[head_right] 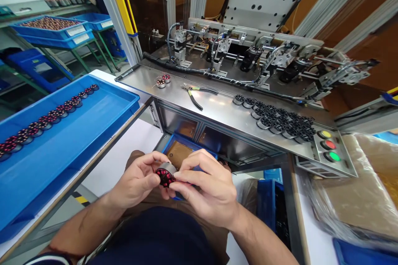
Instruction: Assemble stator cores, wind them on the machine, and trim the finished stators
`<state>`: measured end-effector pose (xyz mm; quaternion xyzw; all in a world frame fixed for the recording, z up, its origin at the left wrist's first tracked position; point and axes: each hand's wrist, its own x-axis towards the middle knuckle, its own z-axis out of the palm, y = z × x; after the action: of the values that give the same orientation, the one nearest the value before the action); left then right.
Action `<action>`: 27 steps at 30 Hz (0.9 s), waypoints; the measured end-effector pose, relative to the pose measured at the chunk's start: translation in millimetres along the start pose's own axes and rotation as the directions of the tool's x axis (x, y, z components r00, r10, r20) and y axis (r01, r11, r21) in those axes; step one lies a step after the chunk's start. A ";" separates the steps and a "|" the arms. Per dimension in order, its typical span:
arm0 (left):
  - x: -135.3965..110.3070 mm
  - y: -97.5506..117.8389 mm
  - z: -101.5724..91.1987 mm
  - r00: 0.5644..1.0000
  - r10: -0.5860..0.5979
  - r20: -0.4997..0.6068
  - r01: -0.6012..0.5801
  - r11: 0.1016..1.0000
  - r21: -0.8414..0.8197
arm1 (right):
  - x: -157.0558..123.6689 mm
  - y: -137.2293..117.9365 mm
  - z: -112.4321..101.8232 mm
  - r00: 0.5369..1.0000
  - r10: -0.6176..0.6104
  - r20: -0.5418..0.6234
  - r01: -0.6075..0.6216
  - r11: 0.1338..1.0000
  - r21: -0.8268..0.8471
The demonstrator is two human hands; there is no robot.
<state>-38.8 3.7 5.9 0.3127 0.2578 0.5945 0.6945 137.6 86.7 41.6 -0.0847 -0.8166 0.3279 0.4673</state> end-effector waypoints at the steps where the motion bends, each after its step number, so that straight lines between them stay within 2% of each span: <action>1: -0.3 0.0 -0.2 1.000 0.006 -0.005 -0.006 1.000 0.008 | -0.3 -1.2 0.4 1.000 0.002 -0.002 -0.002 1.000 -0.016; 7: -1.3 2.3 2.6 0.998 0.063 -0.011 -0.063 0.998 0.008 | -7.5 -6.1 6.6 0.995 0.075 -0.064 -0.077 0.997 -0.032; 10: -2.1 4.7 7.6 0.987 0.161 -0.024 -0.158 0.983 0.093 | -11.6 -7.2 11.4 0.983 0.148 -0.105 -0.149 0.989 0.002; 12: -3.5 5.0 11.5 0.948 0.314 -0.045 -0.293 0.923 0.250 | -14.1 -7.2 15.5 0.969 0.216 -0.120 -0.213 0.976 0.034; 14: -6.0 3.7 14.8 0.868 0.497 -0.020 -0.440 0.786 0.434 | -16.2 -6.3 20.3 0.944 0.306 -0.128 -0.297 0.951 0.084; 16: -9.2 1.4 17.0 0.794 0.607 0.040 -0.517 0.638 0.571 | -18.1 -4.3 25.5 0.908 0.398 -0.133 -0.374 0.911 0.173; 18: -12.5 -0.4 18.0 0.769 0.636 0.064 -0.513 0.554 0.656 | -20.0 -1.4 30.4 0.875 0.468 -0.123 -0.420 0.860 0.290; 21: -15.1 -0.7 17.4 0.777 0.628 0.044 -0.467 0.528 0.709 | -22.8 2.7 35.8 0.845 0.525 -0.098 -0.450 0.799 0.399; 24: -14.9 1.3 14.8 0.773 0.632 0.048 -0.467 0.517 0.718 | -23.7 3.3 38.5 0.836 0.540 -0.095 -0.463 0.789 0.404; 27: -15.7 1.9 11.7 0.775 0.623 0.103 -0.468 0.457 0.757 | -22.1 -0.1 38.2 0.845 0.522 -0.116 -0.449 0.811 0.376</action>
<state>-34.1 -13.1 14.9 0.5768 0.4275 0.6514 0.2453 118.5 59.3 12.8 -0.2457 -0.6445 0.5592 0.4598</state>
